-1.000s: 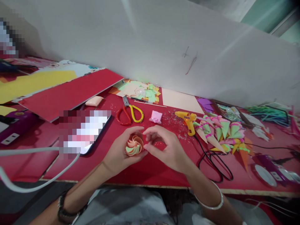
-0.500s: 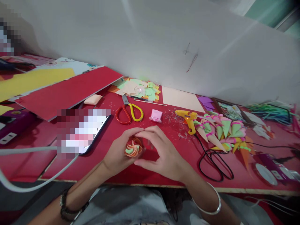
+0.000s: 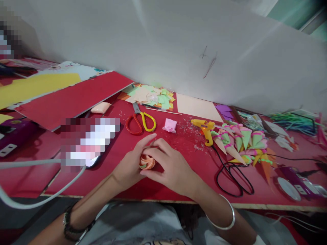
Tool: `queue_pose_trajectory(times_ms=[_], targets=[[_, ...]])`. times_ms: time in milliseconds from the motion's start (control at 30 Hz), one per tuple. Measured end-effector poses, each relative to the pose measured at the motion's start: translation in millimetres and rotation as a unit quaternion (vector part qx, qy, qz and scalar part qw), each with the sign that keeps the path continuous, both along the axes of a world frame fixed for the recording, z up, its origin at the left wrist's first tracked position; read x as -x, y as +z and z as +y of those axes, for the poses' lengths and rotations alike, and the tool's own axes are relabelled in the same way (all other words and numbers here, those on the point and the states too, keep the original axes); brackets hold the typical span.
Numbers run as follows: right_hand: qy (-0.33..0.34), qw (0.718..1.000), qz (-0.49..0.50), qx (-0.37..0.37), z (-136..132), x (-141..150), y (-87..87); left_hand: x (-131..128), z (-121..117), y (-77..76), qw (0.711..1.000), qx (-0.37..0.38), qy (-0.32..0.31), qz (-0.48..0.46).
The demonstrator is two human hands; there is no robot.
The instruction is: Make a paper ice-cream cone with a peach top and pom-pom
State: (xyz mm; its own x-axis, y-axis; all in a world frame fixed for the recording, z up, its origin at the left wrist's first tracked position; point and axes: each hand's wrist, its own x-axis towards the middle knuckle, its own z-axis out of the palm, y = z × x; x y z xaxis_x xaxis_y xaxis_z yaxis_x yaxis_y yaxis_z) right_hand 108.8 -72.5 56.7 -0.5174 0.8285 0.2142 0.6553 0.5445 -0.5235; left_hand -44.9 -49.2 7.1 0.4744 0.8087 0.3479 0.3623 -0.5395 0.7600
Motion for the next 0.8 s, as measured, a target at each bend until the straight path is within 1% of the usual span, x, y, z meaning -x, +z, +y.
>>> queue_pose_trajectory(times_ms=[133, 200, 300, 400, 533, 633, 800], targets=[[0.01, 1.0, 0.026, 0.01, -1, -3, -1.2, 1, 1, -0.2, 0.999, 0.039, -0.028, 0.008], [0.012, 0.998, 0.058, 0.017, -1, -4, -0.5, 1, 1, 1.7, 0.997, 0.063, -0.045, -0.001], [0.014, 0.993, 0.119, 0.016, -1, -7, 0.8, 3, 2, 6.6, 0.991, 0.094, -0.089, -0.03], [0.007, 0.986, 0.167, 0.008, 0, -11, 0.2, 4, 2, 10.9, 0.986, 0.101, -0.12, -0.049], [-0.005, 0.978, 0.208, 0.019, 1, -14, -3.9, 4, 3, 10.4, 0.985, 0.1, -0.128, -0.065], [-0.007, 0.975, 0.22, 0.032, 1, -15, -6.4, 4, 1, 7.7, 0.984, 0.106, -0.131, -0.054], [-0.019, 0.974, 0.226, 0.027, 1, -15, -7.2, 3, -5, 7.0, 0.977, 0.159, -0.123, -0.067]])
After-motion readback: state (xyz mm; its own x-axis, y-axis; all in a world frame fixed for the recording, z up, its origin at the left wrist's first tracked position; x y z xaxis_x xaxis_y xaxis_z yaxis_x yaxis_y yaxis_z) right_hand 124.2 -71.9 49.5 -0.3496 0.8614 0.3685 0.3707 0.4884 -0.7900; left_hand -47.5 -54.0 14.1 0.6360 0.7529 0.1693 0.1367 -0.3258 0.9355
